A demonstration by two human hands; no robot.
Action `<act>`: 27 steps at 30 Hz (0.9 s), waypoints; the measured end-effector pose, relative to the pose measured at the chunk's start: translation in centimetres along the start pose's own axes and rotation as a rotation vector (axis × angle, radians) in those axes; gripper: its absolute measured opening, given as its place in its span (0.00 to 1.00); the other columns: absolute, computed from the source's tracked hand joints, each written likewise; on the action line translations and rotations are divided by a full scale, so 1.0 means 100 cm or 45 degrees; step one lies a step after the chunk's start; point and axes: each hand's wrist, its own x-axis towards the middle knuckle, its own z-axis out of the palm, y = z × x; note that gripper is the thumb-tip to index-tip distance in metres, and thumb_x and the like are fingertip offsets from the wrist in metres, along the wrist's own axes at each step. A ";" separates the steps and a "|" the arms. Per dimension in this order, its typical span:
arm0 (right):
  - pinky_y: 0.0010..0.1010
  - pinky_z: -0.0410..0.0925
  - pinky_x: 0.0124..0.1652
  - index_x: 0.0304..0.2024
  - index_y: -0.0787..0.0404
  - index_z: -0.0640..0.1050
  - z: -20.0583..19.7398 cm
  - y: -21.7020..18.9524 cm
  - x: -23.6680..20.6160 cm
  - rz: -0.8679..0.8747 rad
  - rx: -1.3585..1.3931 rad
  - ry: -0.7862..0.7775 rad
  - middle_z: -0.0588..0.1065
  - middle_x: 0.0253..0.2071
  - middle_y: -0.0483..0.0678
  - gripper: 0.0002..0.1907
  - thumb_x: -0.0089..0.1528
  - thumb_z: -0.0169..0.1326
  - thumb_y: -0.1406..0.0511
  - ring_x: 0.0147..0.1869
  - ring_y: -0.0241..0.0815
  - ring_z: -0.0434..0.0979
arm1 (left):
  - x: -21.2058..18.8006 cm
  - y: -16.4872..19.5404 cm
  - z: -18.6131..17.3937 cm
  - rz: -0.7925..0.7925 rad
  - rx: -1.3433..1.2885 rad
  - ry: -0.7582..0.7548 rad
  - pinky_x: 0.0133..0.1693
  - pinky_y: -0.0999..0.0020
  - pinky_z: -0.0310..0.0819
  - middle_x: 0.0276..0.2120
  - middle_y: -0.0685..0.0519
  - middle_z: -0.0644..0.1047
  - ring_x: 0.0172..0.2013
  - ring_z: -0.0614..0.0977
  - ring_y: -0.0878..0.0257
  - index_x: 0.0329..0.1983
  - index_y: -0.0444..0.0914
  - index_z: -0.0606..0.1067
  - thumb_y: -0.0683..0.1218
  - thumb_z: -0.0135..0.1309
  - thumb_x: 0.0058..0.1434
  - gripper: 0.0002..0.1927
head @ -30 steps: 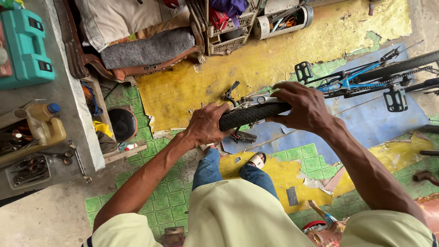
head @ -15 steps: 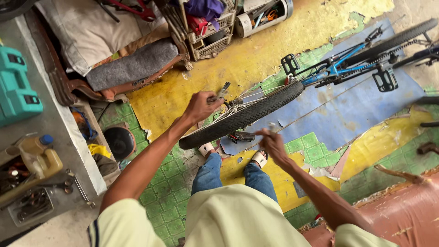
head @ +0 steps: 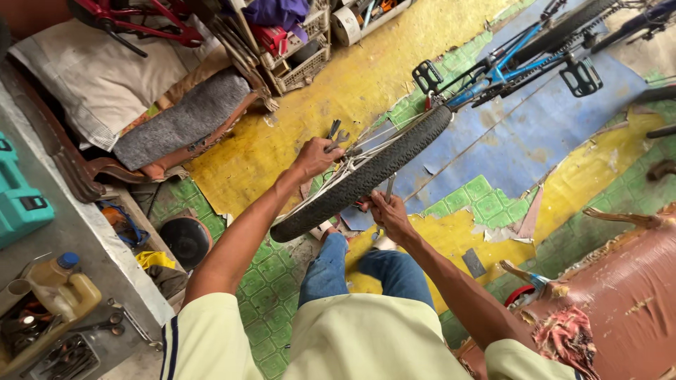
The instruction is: The person removes a bicycle wheel from the frame, uses a wrench to loosen the axle nuts, and then uses a spoke wrench to adjust the spokes while sitting on the floor.
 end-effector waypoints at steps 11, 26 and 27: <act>0.22 0.51 0.19 0.45 0.68 0.78 -0.011 -0.012 0.004 0.209 0.135 -0.176 0.78 0.30 0.43 0.23 0.71 0.43 0.54 0.20 0.28 0.57 | 0.002 0.003 0.008 -0.112 -0.454 -0.083 0.17 0.68 0.52 0.21 0.57 0.73 0.15 0.62 0.71 0.41 0.37 0.80 0.49 0.61 0.62 0.11; 0.27 0.57 0.22 0.29 0.64 0.74 -0.011 -0.010 0.002 -0.089 -0.412 -0.071 0.69 0.20 0.41 0.21 0.73 0.51 0.57 0.21 0.30 0.63 | 0.008 -0.001 0.001 -0.159 -0.647 -0.274 0.16 0.71 0.48 0.27 0.54 0.78 0.13 0.59 0.73 0.46 0.41 0.77 0.48 0.59 0.62 0.11; 0.29 0.60 0.23 0.28 0.65 0.75 -0.007 -0.012 0.001 -0.124 -0.649 0.036 0.70 0.19 0.43 0.22 0.72 0.51 0.58 0.21 0.32 0.65 | 0.008 -0.003 0.000 -0.147 -0.653 -0.280 0.16 0.71 0.49 0.26 0.54 0.77 0.13 0.60 0.73 0.46 0.43 0.77 0.48 0.58 0.62 0.11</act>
